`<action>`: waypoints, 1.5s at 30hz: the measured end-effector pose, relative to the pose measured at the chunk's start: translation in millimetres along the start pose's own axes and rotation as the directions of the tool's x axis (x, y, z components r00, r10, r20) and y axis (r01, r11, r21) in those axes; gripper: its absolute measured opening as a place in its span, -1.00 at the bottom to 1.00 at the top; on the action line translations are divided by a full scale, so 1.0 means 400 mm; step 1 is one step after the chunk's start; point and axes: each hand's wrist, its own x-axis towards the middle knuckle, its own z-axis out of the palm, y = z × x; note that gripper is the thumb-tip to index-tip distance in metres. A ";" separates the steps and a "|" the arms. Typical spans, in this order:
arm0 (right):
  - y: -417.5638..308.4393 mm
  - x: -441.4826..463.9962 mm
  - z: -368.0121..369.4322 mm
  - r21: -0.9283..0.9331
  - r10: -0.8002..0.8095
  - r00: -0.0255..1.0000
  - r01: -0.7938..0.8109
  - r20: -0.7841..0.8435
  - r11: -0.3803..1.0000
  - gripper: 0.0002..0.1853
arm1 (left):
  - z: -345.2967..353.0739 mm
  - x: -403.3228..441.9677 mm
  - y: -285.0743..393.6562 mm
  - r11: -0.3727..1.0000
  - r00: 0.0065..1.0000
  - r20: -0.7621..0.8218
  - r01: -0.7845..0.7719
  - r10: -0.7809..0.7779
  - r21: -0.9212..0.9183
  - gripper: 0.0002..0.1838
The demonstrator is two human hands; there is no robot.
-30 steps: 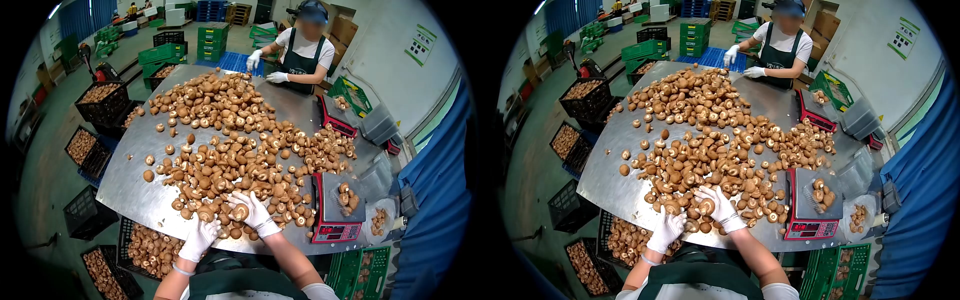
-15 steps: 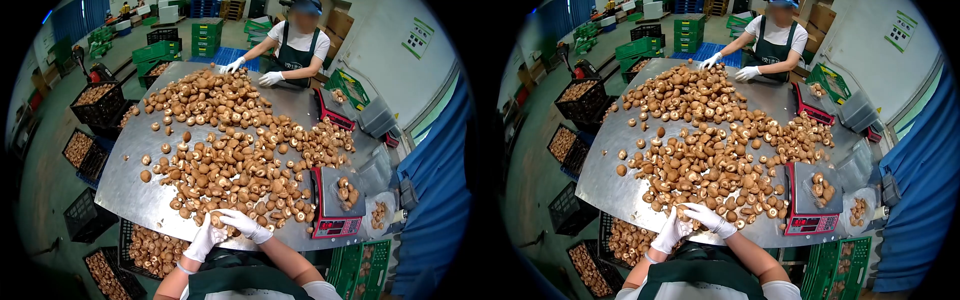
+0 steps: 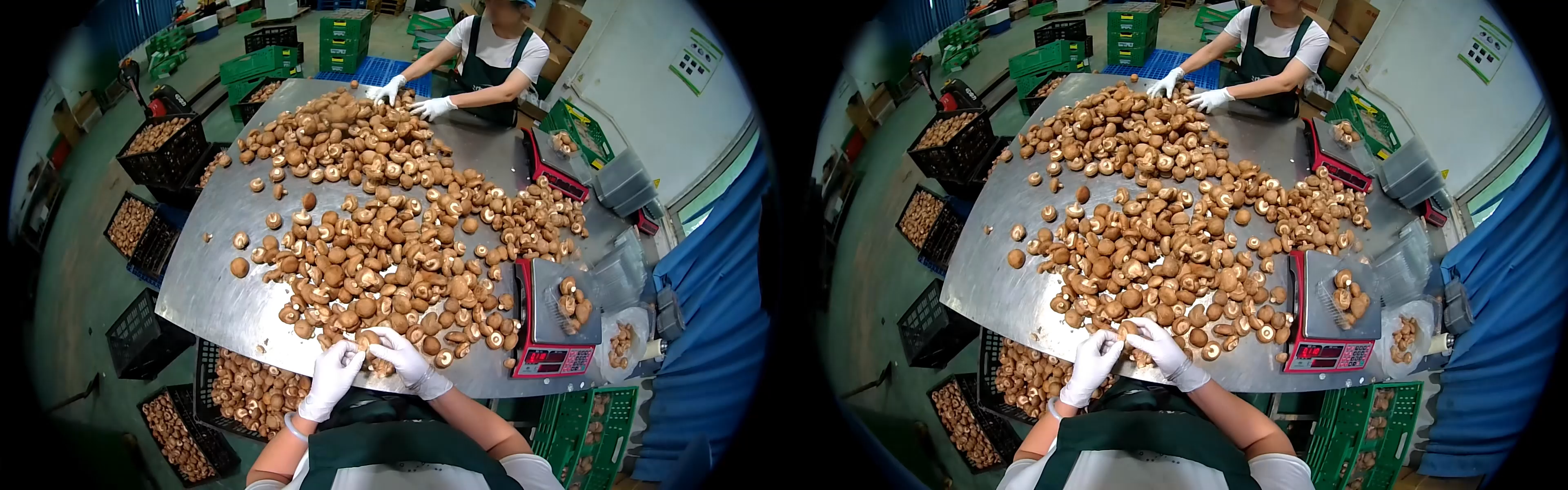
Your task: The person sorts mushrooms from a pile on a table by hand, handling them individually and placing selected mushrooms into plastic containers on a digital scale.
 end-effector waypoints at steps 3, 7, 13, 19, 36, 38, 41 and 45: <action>0.019 -0.005 0.002 0.004 -0.029 1.000 0.029 0.006 1.000 -0.55 | 0.006 -0.004 -0.009 0.999 1.000 -0.027 -0.013 0.014 0.038 -0.86; 0.008 -0.031 0.045 -0.181 0.033 0.999 -0.025 0.039 0.983 -0.56 | -0.043 -0.036 0.009 0.951 0.997 -0.026 -0.057 0.068 0.305 -0.84; 0.048 -0.066 -0.002 -0.442 0.180 0.949 -0.050 0.257 0.896 -0.69 | -0.270 -0.137 -0.060 0.766 0.973 0.094 0.106 -0.213 0.633 -0.76; -0.033 -0.083 -0.116 -0.656 -0.082 0.995 0.029 -0.051 0.754 -0.76 | -0.289 -0.157 -0.086 0.818 0.996 -0.083 0.073 -0.031 0.570 -0.68; -0.054 -0.032 -0.014 -0.852 -0.209 0.958 0.271 0.195 0.448 -0.29 | -0.116 0.115 -0.056 0.885 0.931 -0.151 -0.253 0.333 0.392 -0.63; -0.071 -0.066 0.014 -0.784 -0.182 0.953 0.304 0.244 0.541 -0.38 | -0.175 0.078 -0.099 0.975 0.954 -0.256 -0.111 0.159 0.193 -0.66; -0.043 -0.063 -0.074 -0.403 0.058 0.997 -0.033 0.050 0.914 -0.58 | -0.277 -0.001 -0.120 0.991 0.910 -0.405 0.040 -0.089 -0.126 -0.70; -0.257 -0.160 -0.194 -0.243 -0.117 0.915 0.022 -0.385 0.970 -0.64 | -0.403 -0.130 -0.279 0.957 0.798 -0.602 0.202 -0.037 0.209 -0.66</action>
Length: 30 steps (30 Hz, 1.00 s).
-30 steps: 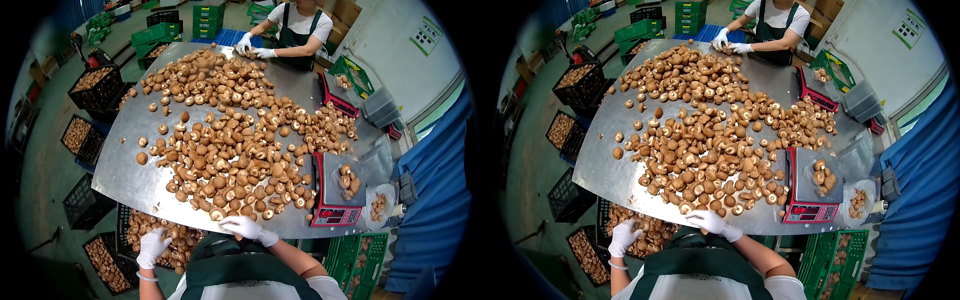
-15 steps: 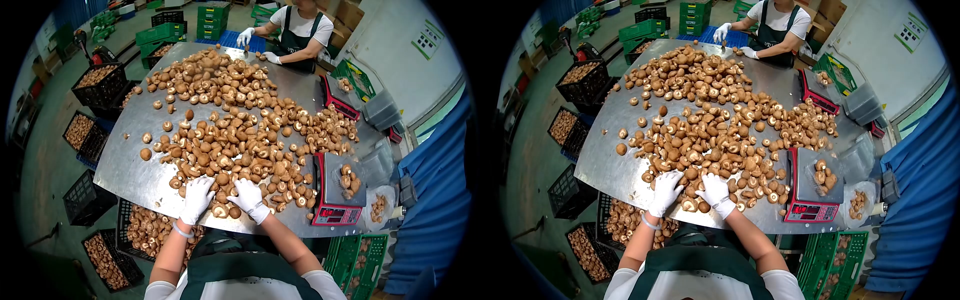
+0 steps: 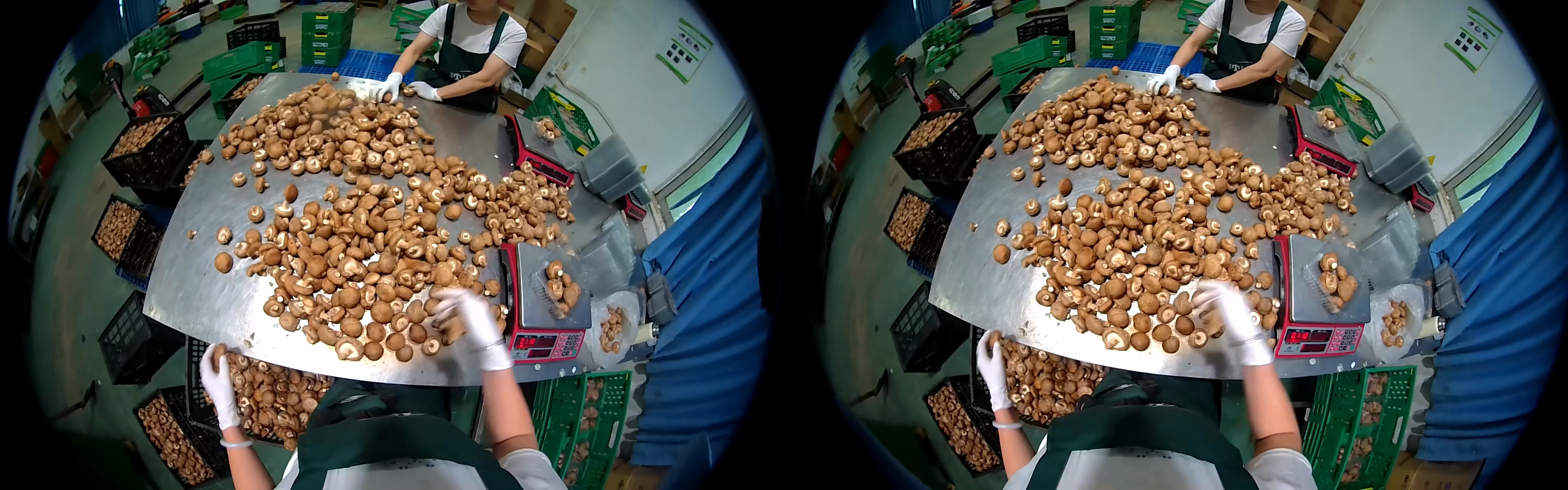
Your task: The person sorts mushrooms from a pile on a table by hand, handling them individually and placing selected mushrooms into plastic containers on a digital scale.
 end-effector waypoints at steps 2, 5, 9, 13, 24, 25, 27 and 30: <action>-0.036 0.018 -0.160 -0.378 -0.448 0.877 0.361 -0.173 0.852 -0.65 | -0.026 -0.029 -0.026 0.949 0.980 -0.132 -0.103 0.148 0.298 -0.58; -0.088 0.013 -0.356 -0.951 -0.809 0.542 0.058 -0.226 0.305 -0.71 | 0.003 -0.058 0.018 0.949 0.979 -0.083 -0.160 0.188 0.272 -0.57; -0.029 0.035 -0.563 -0.953 -0.785 0.561 -0.279 -0.263 0.120 -0.77 | 0.121 -0.078 0.119 0.890 0.914 0.050 -0.404 0.403 0.211 -0.64; -0.033 0.027 -0.509 -0.967 -0.809 0.566 -0.256 -0.159 0.012 -0.75 | 0.212 -0.112 0.236 0.806 0.787 0.252 -0.590 0.563 0.039 -0.69; 0.219 0.146 0.168 -0.784 -0.390 0.732 0.619 0.558 0.040 -0.74 | 0.399 -0.193 0.235 0.355 0.331 0.658 -0.929 0.676 0.102 -0.56; 0.235 0.159 0.194 -0.812 -0.398 0.723 0.574 0.564 -0.107 -0.73 | 0.393 -0.190 0.237 0.374 0.330 0.650 -0.924 0.685 0.075 -0.58; 0.255 0.162 0.189 -0.818 -0.366 0.741 0.563 0.563 -0.119 -0.73 | 0.371 -0.182 0.237 0.405 0.336 0.615 -0.914 0.714 0.029 -0.59; 0.240 0.147 0.161 -0.804 -0.415 0.741 0.593 0.527 0.038 -0.66 | 0.315 -0.183 0.213 0.579 0.439 0.580 -0.813 0.686 -0.068 -0.61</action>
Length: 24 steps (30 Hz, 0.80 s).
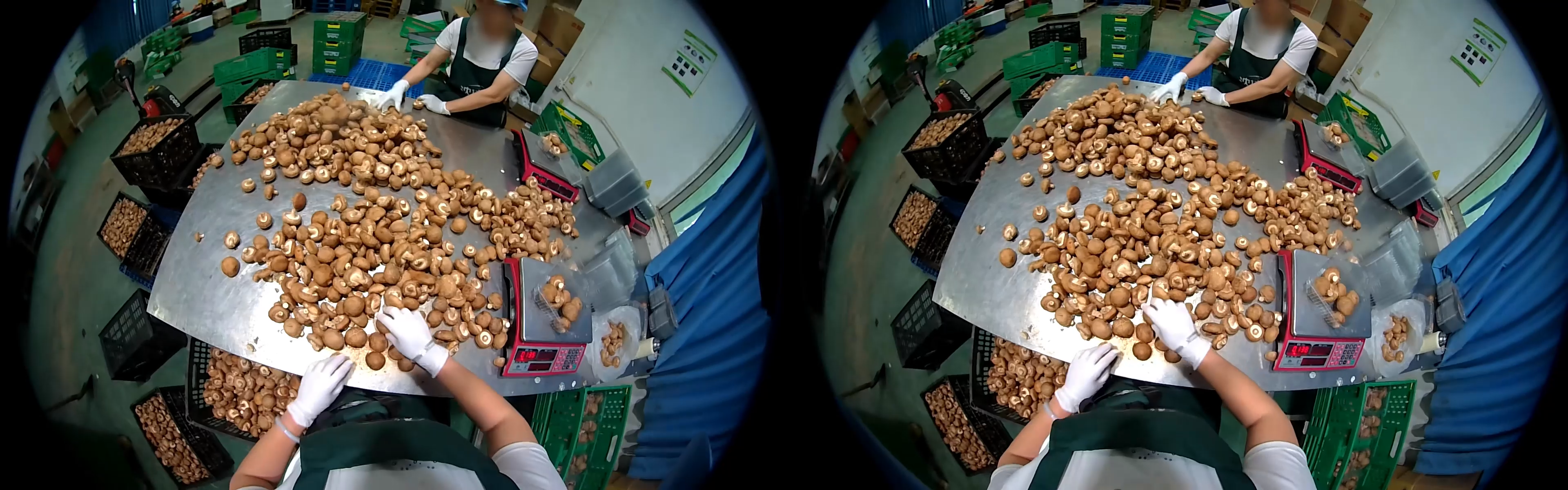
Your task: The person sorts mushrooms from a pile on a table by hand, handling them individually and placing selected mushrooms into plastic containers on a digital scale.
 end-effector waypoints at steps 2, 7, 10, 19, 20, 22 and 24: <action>0.007 -0.025 -0.002 0.320 0.136 0.986 -0.100 -0.092 0.942 -0.53 | -0.039 -0.055 -0.005 0.996 0.993 -0.083 0.076 -0.079 -0.045 -0.54; 0.002 -0.069 -0.034 0.866 0.365 0.806 -0.330 0.466 -0.377 -0.57 | -0.091 -0.229 -0.072 0.890 0.866 -0.286 0.448 -0.410 0.083 -0.52; 0.033 -0.092 0.042 0.682 0.215 0.883 -0.149 0.418 -0.716 -0.54 | -0.108 -0.272 -0.111 0.792 0.812 -0.317 0.566 -0.490 0.227 -0.48; 0.031 -0.109 0.061 0.614 0.224 0.857 -0.129 0.464 -0.778 -0.48 | -0.069 0.063 -0.022 0.980 0.931 -0.314 0.198 -0.186 0.007 -0.65; 0.038 -0.118 0.063 0.655 0.260 0.835 -0.149 0.484 -0.740 -0.46 | -0.054 0.094 -0.008 0.986 0.954 -0.259 0.166 -0.153 0.030 -0.62; 0.042 -0.125 0.051 0.714 0.312 0.804 -0.189 0.507 -0.674 -0.46 | 0.011 0.134 -0.018 0.989 0.986 -0.152 0.092 -0.073 0.119 -0.59; 0.040 -0.127 0.029 0.760 0.329 0.792 -0.244 0.515 -0.602 -0.47 | 0.057 0.161 -0.036 0.962 0.994 -0.112 0.031 -0.001 0.270 -0.57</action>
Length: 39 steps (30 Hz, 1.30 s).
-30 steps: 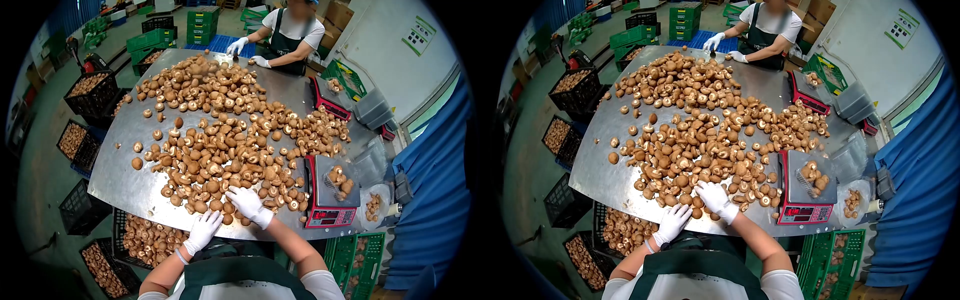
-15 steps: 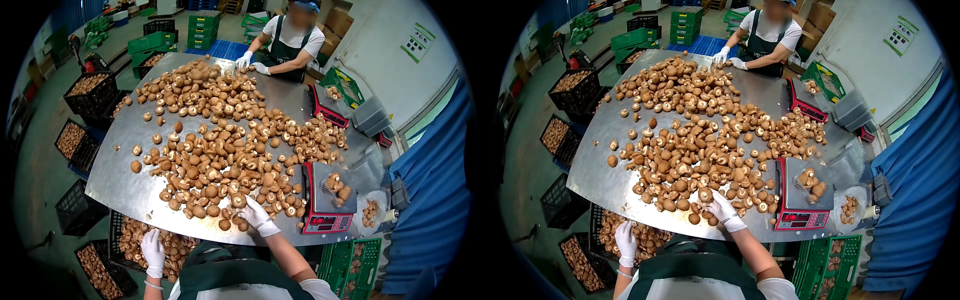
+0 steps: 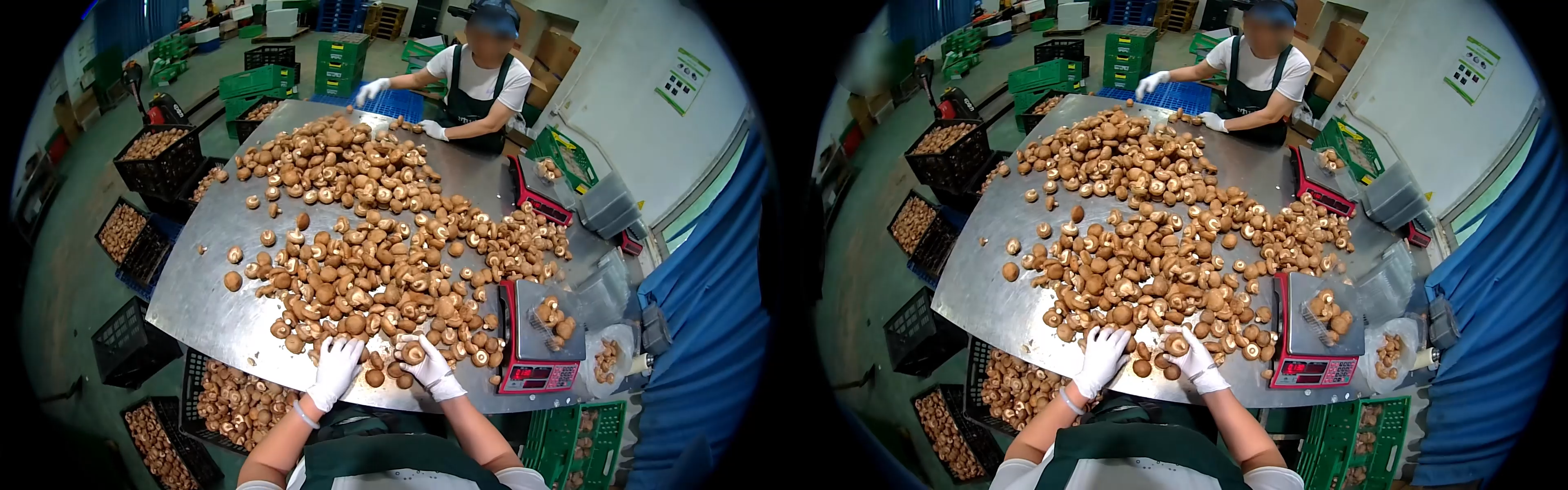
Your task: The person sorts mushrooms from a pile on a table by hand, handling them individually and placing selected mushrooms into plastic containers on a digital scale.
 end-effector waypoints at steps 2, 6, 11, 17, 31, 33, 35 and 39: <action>-0.009 -0.016 0.024 0.001 -0.013 1.000 0.013 -0.013 1.000 -0.49 | 0.000 0.018 0.003 0.986 0.996 0.031 -0.084 0.080 0.143 -0.55; -0.013 -0.053 0.040 -0.076 0.013 1.000 -0.015 -0.019 0.997 -0.49 | -0.088 0.038 0.018 0.777 0.942 0.130 0.329 -0.309 -0.536 -0.49; -0.020 -0.060 0.141 -0.420 -0.003 0.995 0.046 0.104 0.906 -0.52 | -0.108 0.027 0.026 -0.140 0.769 0.521 0.508 -0.371 -0.850 -0.63; 0.023 -0.031 0.153 -0.306 0.041 0.973 0.032 0.229 0.952 -0.45 | -0.120 0.020 0.025 -0.391 0.722 0.585 0.449 -0.370 -0.803 -0.56; -0.494 -0.284 -0.110 -0.957 -0.931 0.284 0.107 -0.231 0.270 -0.63 | -0.426 -0.247 -0.183 -0.277 0.341 0.399 0.353 -0.851 -0.893 -0.50; -0.543 -0.297 -0.224 -0.990 -0.984 0.178 -0.144 -0.028 0.003 -0.63 | -0.432 -0.291 -0.189 -0.202 0.218 0.297 0.372 -0.929 -0.906 -0.41; -0.580 -0.325 -0.331 -0.990 -0.959 0.256 -0.099 -0.121 0.099 -0.62 | -0.421 -0.322 -0.202 -0.206 0.180 0.292 0.382 -0.939 -0.901 -0.42; -0.603 -0.384 -0.321 -0.987 -0.979 0.122 -0.048 -0.161 0.157 -0.58 | -0.391 -0.346 -0.228 -0.147 0.144 0.225 0.419 -0.964 -0.896 -0.43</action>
